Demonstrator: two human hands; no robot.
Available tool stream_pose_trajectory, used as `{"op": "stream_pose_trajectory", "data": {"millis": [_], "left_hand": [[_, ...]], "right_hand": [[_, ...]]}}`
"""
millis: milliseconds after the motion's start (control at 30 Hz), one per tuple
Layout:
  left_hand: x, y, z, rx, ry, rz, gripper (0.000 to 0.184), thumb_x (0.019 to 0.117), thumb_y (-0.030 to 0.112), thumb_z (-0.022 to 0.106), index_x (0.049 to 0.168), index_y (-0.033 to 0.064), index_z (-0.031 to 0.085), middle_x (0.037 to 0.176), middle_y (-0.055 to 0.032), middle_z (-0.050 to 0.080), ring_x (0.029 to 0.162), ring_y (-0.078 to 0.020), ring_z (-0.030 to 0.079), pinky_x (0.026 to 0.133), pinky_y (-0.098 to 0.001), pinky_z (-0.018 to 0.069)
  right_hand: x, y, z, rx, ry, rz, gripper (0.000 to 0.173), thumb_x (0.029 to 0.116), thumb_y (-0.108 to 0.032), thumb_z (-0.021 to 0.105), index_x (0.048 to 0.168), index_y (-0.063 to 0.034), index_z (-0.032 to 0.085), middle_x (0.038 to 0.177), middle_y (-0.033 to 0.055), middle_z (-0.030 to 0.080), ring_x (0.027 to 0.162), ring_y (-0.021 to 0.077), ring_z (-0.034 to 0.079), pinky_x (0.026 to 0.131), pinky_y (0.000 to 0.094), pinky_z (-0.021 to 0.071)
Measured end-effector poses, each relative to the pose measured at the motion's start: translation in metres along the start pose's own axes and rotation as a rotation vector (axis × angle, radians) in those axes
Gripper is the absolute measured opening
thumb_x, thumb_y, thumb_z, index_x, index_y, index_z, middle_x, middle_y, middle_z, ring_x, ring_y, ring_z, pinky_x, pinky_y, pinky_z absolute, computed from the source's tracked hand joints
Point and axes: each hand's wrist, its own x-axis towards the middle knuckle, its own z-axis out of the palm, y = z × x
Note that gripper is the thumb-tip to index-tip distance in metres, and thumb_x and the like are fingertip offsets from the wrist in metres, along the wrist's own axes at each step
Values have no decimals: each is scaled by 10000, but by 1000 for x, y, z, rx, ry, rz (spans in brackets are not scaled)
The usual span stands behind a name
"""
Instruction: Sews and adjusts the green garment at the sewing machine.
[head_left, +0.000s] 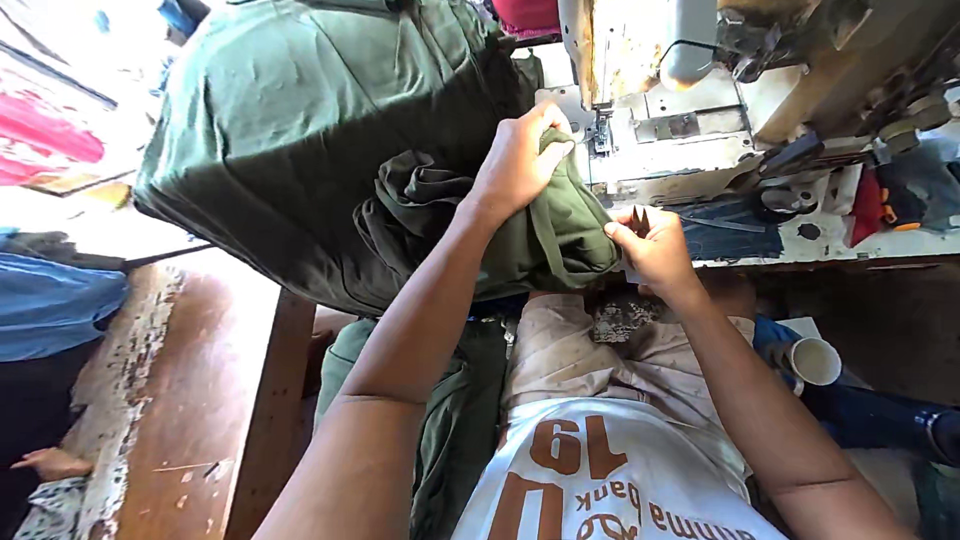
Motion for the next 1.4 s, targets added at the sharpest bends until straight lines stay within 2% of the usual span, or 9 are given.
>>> {"op": "stream_pose_trajectory", "data": {"millis": [167, 333, 467, 567, 733, 900, 1000, 1133, 1400], "left_hand": [[15, -11, 18, 89, 9, -25, 149, 984, 222, 627, 1069, 153, 728, 1057, -25, 729, 1022, -162, 694, 896, -436, 569], [33, -21, 28, 109, 13, -59, 168, 964, 294, 645, 1053, 204, 756, 1111, 5, 720, 1074, -143, 680, 926, -433, 562], [49, -20, 31, 74, 44, -94, 210, 921, 303, 708, 1090, 197, 773, 1154, 4, 738, 1128, -131, 674, 990, -423, 535], [66, -24, 34, 44, 38, -164, 284, 849, 346, 773, 1069, 166, 760, 1115, 2, 739, 1096, -124, 676, 969, -426, 530], [94, -41, 48, 26, 19, -245, 609, 764, 343, 819, 1278, 65, 648, 1270, -113, 674, 1246, -210, 603, 1071, -422, 469], [94, -32, 46, -207, 77, -101, 548, 777, 244, 831, 1241, 31, 635, 1175, -49, 693, 1140, -48, 627, 1030, -241, 485], [90, -31, 42, -235, 77, -40, 496, 798, 256, 820, 1210, 36, 653, 1148, -37, 706, 1119, -38, 638, 1018, -247, 494], [92, -32, 39, -271, 78, 27, 487, 790, 208, 826, 1202, 17, 650, 1119, -35, 707, 1080, -16, 644, 996, -221, 501], [103, -31, 32, -226, 14, 16, 505, 812, 160, 802, 1254, -7, 621, 1142, -70, 688, 1094, -20, 621, 1006, -191, 459]], "right_hand": [[-2, -2, 3, 116, 43, 23, 37, 907, -41, 675, 932, -55, 698, 686, 50, 606, 510, 143, 517, 432, 293, 421], [-7, -12, -6, 127, 38, 13, 352, 870, -9, 650, 1207, -113, 648, 654, 41, 510, 457, 134, 418, 379, 257, 342], [0, -12, -7, 179, 75, -16, 317, 870, 40, 648, 1156, -70, 729, 773, 47, 618, 515, 112, 467, 424, 239, 379], [9, -12, -6, 231, 104, -19, 271, 892, 57, 640, 1116, -43, 756, 720, 42, 603, 495, 92, 443, 417, 229, 376], [37, -4, -2, 287, 184, -113, 226, 870, 97, 646, 1040, 3, 764, 891, 88, 737, 597, 90, 565, 515, 242, 471], [36, -10, -1, 310, 182, -60, 215, 885, 80, 647, 1043, -1, 766, 900, 96, 737, 604, 106, 588, 520, 257, 496], [23, -17, 3, 305, 178, -18, 267, 891, 87, 634, 1097, -20, 765, 757, 76, 659, 470, 94, 443, 401, 229, 377], [25, -17, 5, 278, 183, -45, 277, 883, 98, 640, 1099, -24, 765, 778, 71, 665, 466, 88, 431, 392, 220, 363], [46, -11, 10, 250, 203, -136, 218, 880, 87, 640, 1033, 5, 772, 926, 88, 748, 617, 80, 584, 526, 233, 478]]}}
